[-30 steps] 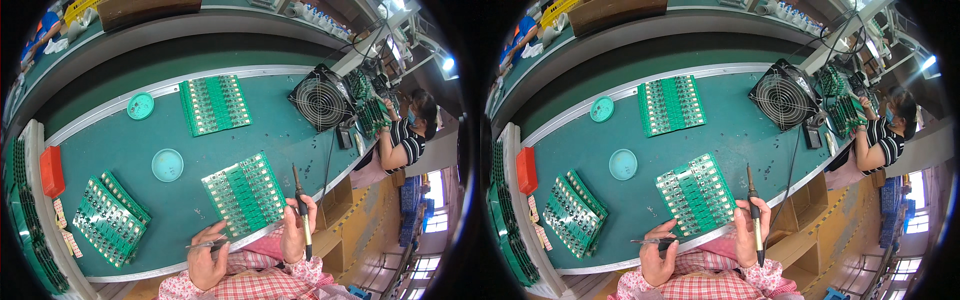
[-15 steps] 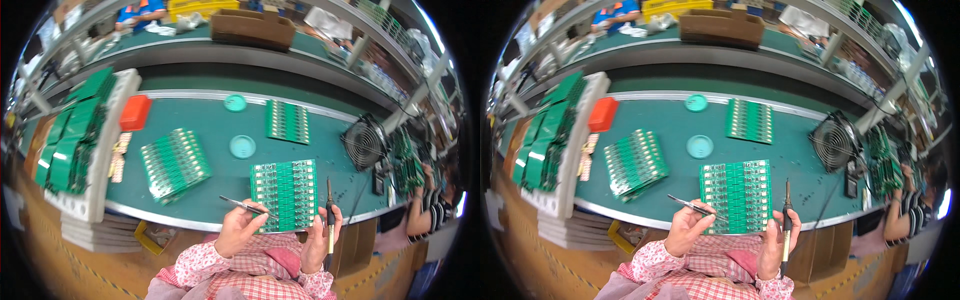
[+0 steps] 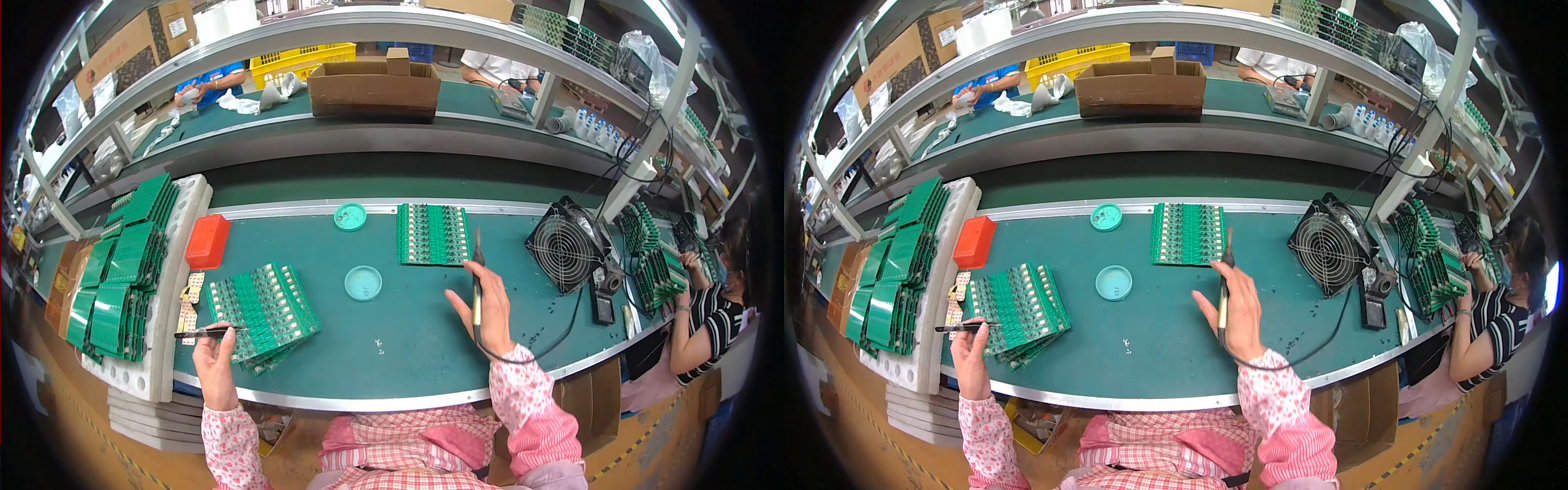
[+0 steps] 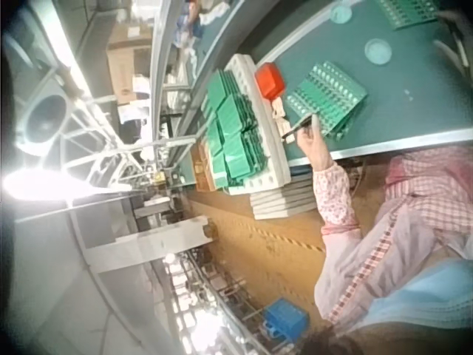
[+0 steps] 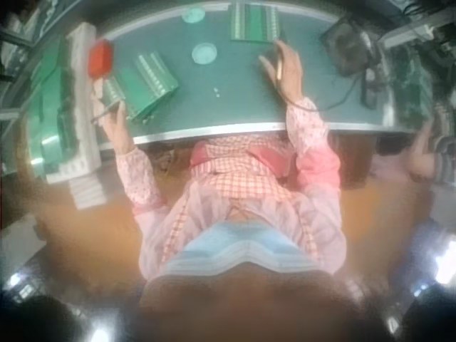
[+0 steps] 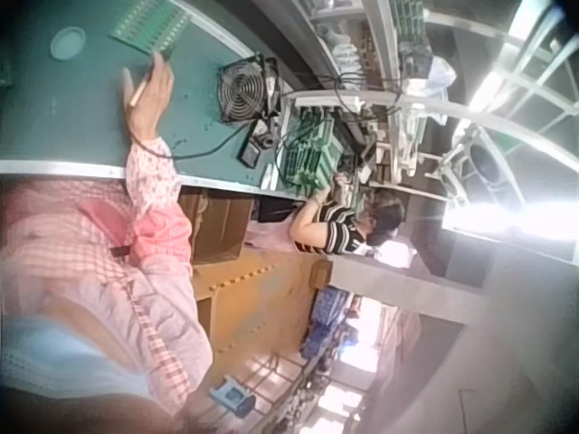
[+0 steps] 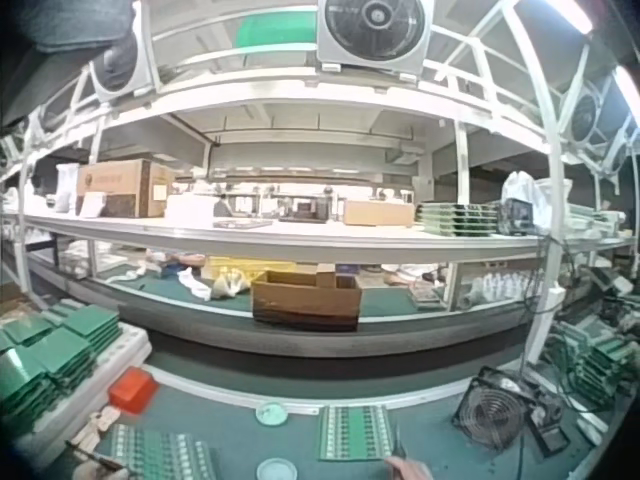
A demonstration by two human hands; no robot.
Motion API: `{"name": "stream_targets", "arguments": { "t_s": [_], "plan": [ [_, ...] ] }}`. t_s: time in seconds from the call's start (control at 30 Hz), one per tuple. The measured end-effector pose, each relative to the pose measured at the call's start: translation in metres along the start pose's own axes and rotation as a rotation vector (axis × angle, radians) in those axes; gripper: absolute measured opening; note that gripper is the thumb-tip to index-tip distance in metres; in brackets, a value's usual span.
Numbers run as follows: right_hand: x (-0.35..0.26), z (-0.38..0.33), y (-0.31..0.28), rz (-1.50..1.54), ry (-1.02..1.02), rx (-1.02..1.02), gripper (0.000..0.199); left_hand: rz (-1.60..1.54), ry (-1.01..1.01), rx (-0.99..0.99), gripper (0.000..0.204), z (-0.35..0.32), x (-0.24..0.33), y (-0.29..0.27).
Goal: The person solders electronic components onto a printed circuit board using a soldering iron and solder wire.
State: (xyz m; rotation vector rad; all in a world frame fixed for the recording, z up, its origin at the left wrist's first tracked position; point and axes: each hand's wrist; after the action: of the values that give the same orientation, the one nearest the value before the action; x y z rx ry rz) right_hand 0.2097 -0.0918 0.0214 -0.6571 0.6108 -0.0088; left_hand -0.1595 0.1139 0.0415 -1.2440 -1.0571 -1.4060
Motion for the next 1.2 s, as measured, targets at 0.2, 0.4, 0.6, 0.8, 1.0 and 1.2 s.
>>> {"name": "stream_targets", "arguments": {
  "t_s": [0.2,0.4,0.6,0.8,1.0,1.2],
  "plan": [
    [0.039,0.045,0.036,-0.165,-0.076,-0.101,0.074,0.047,-0.052,0.022,0.023,0.000,0.011,0.007],
    [0.072,0.068,0.068,-0.071,0.117,-0.042,0.067,0.449,0.410,0.218,0.020,-0.013,0.010,0.023],
    [0.063,0.075,0.038,-0.037,0.081,0.081,0.064,0.546,0.595,-0.135,0.030,-0.055,0.009,0.092],
    [0.020,0.044,-0.006,0.313,0.353,-0.020,0.064,0.455,0.519,-0.364,0.026,-0.074,-0.013,0.121],
    [-0.044,-0.066,-0.046,0.197,0.346,-0.095,0.063,0.414,0.406,-0.405,0.021,-0.086,-0.014,0.124],
    [-0.055,-0.086,-0.048,-0.203,0.139,-0.146,0.055,0.455,0.569,-0.588,0.026,-0.089,-0.010,0.136]
  ]
}}
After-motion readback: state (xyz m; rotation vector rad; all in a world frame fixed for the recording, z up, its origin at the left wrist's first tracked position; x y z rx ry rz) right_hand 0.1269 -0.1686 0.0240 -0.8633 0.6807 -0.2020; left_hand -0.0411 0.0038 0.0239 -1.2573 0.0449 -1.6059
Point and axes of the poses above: each hand's wrist, its own z-axis towards the middle knuckle, its own y-axis out of the palm, x = y × z, and after that the axes turned 3 degrees about x, right-handed
